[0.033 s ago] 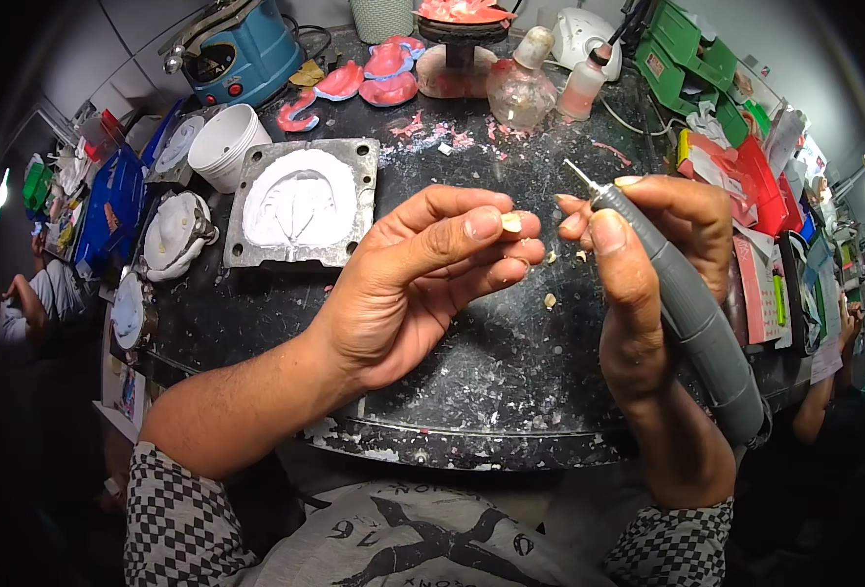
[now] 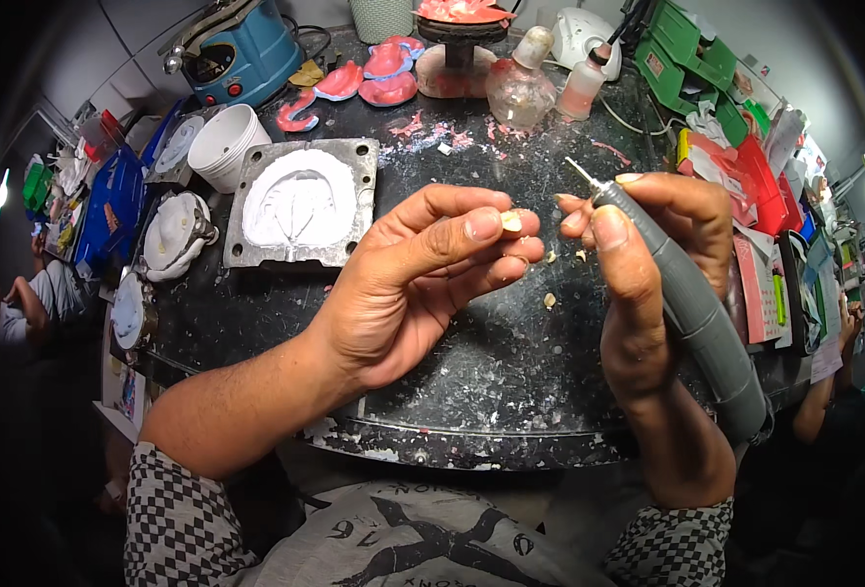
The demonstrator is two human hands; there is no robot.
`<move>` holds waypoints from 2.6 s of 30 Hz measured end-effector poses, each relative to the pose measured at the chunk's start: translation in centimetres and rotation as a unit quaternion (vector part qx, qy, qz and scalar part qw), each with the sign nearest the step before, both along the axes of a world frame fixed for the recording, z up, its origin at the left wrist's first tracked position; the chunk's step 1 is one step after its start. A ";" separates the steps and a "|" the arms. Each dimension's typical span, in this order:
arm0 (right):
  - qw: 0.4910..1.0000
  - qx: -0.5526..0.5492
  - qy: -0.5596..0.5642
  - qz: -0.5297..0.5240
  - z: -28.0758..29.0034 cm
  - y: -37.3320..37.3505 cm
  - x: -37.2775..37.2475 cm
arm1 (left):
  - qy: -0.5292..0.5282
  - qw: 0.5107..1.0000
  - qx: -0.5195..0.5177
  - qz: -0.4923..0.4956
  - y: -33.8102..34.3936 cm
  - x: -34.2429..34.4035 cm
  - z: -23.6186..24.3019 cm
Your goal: The person uses a handheld dental drill to refine and shape a prosthetic tooth by hand while sitting at a laboratory bench.
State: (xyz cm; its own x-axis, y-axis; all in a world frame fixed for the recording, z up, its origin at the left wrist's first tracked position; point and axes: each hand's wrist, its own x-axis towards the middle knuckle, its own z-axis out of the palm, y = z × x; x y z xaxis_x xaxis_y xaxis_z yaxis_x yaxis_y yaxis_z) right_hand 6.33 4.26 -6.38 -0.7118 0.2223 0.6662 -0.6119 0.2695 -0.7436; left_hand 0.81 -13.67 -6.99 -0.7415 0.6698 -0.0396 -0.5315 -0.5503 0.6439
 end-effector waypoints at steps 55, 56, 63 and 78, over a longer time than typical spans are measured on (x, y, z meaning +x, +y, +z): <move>0.928 0.056 0.214 -0.299 0.7 13.5 -3.8 | 0.776 0.498 -0.370 -0.117 13.8 -6.1 0.9; 0.937 0.042 0.195 -0.286 0.7 13.4 -3.7 | 0.770 0.499 -0.382 -0.114 13.8 -5.9 0.8; 0.940 0.065 0.217 -0.254 0.8 12.6 -4.1 | 0.744 0.550 -0.377 -0.043 12.6 -4.7 1.9; 0.952 0.212 0.220 -0.006 0.1 1.6 -1.7 | 0.265 0.950 -0.085 0.139 0.0 -2.1 0.7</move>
State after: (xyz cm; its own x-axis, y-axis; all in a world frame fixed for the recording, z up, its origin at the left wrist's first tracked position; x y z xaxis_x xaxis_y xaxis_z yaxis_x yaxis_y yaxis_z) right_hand 4.58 5.88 -6.32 -0.3429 -0.1266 0.9308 -0.8338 0.4973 -0.2395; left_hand -1.24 -13.70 -6.28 -0.8353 0.4620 0.2981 0.0425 -0.4863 0.8728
